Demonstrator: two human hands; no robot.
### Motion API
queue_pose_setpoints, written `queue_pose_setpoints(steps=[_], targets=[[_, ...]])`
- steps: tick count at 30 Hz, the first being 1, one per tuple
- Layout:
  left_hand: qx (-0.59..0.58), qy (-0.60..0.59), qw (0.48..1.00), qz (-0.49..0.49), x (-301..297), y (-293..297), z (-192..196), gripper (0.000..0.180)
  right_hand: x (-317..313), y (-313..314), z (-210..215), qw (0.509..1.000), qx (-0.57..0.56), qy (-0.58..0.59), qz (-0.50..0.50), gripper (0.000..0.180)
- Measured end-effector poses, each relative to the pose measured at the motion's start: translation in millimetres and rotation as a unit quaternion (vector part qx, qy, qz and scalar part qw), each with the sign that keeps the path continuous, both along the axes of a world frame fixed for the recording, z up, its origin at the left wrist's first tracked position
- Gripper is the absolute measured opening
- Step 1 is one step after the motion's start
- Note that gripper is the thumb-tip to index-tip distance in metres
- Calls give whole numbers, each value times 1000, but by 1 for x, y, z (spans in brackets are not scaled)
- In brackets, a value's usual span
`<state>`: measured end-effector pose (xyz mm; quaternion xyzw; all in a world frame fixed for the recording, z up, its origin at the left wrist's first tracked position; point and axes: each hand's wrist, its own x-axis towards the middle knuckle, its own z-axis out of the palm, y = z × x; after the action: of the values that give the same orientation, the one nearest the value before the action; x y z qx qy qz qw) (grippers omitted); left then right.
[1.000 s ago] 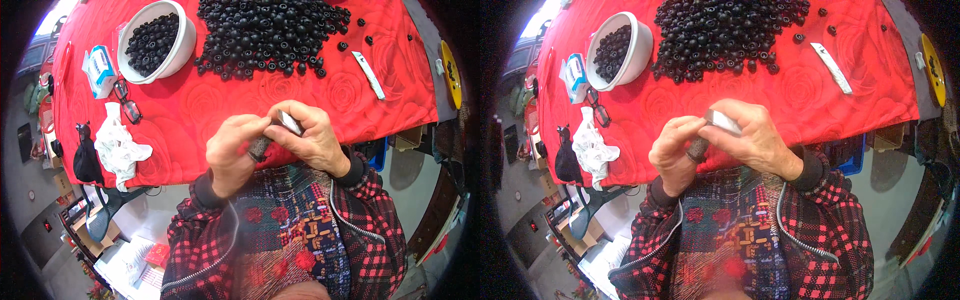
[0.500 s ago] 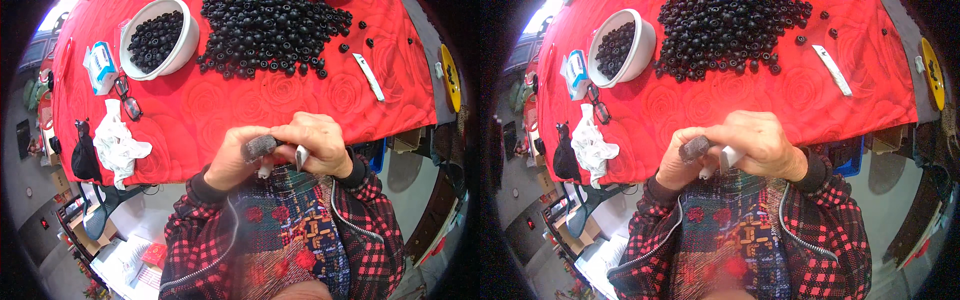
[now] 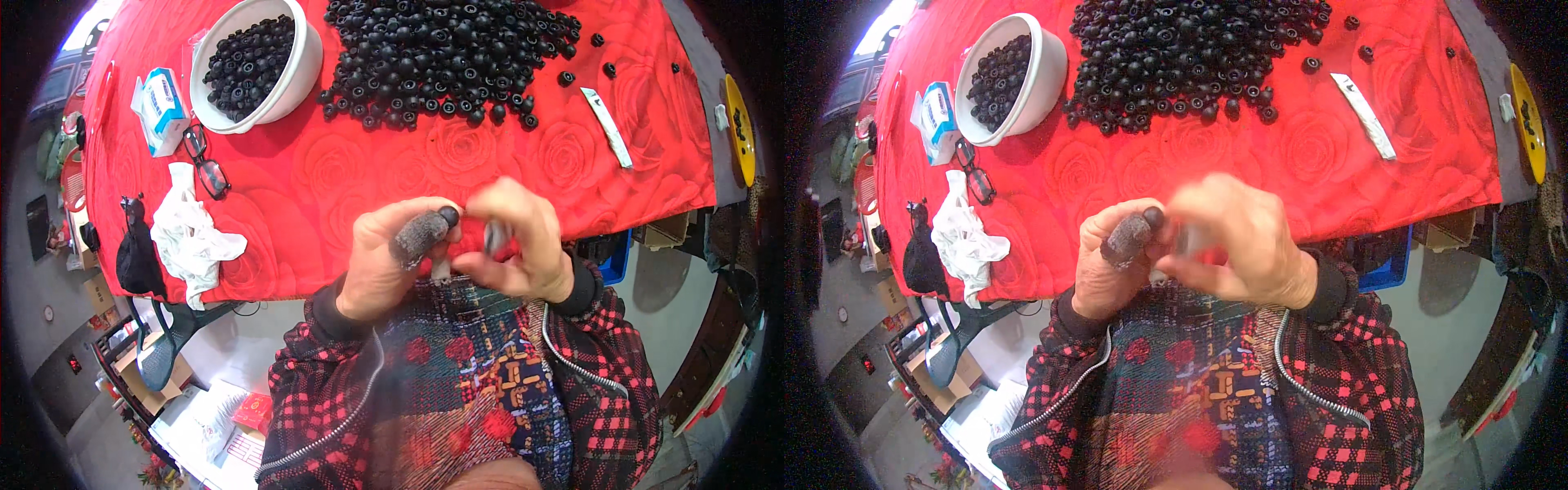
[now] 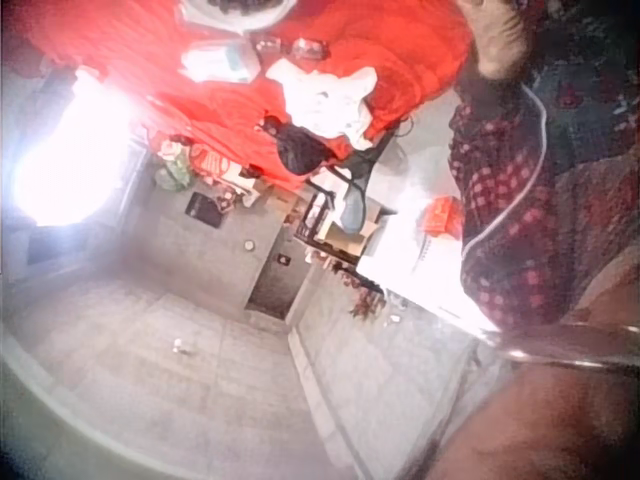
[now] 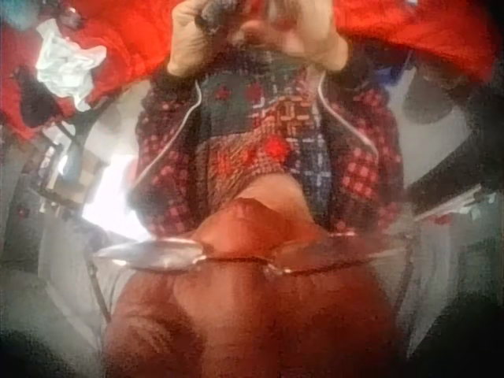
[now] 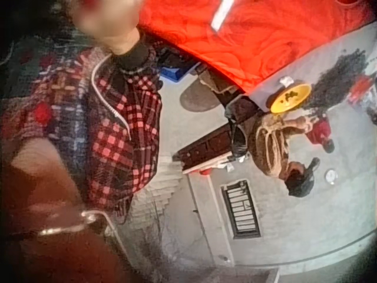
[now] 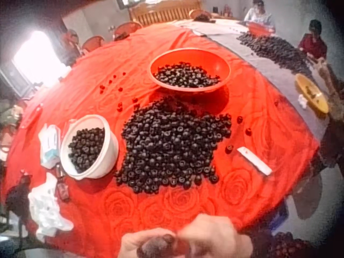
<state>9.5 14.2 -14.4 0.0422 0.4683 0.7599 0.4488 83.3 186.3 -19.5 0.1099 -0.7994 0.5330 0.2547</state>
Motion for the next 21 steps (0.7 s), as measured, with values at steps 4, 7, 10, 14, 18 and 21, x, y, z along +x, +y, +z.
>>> queue_pose_setpoints(steps=[4, 7, 10, 14, 18, 21], targets=[[-7, -1, 1000, -7, -2, -1, 2, 23, -2, 6, 7, 989, -89, -121, 13, 22], [-5, 27, 1000, -13, -3, -1, 2, 23, -5, 10, 4, 986, -58, -152, 27, 19], [-15, 22, 1000, -16, -4, -1, 4, 23, -6, 10, -2, 987, -42, -156, 23, 18], [-17, 11, 1000, -18, -4, -1, 1, 24, -7, 11, -2, 987, -31, -156, 31, 17], [-22, -1, 1000, -15, -4, -3, 0, 24, -8, 12, 0, 984, -24, -169, 43, 17], [-19, -4, 1000, -17, -5, -2, 0, 24, -8, 12, -3, 985, -38, -162, 39, 17]])
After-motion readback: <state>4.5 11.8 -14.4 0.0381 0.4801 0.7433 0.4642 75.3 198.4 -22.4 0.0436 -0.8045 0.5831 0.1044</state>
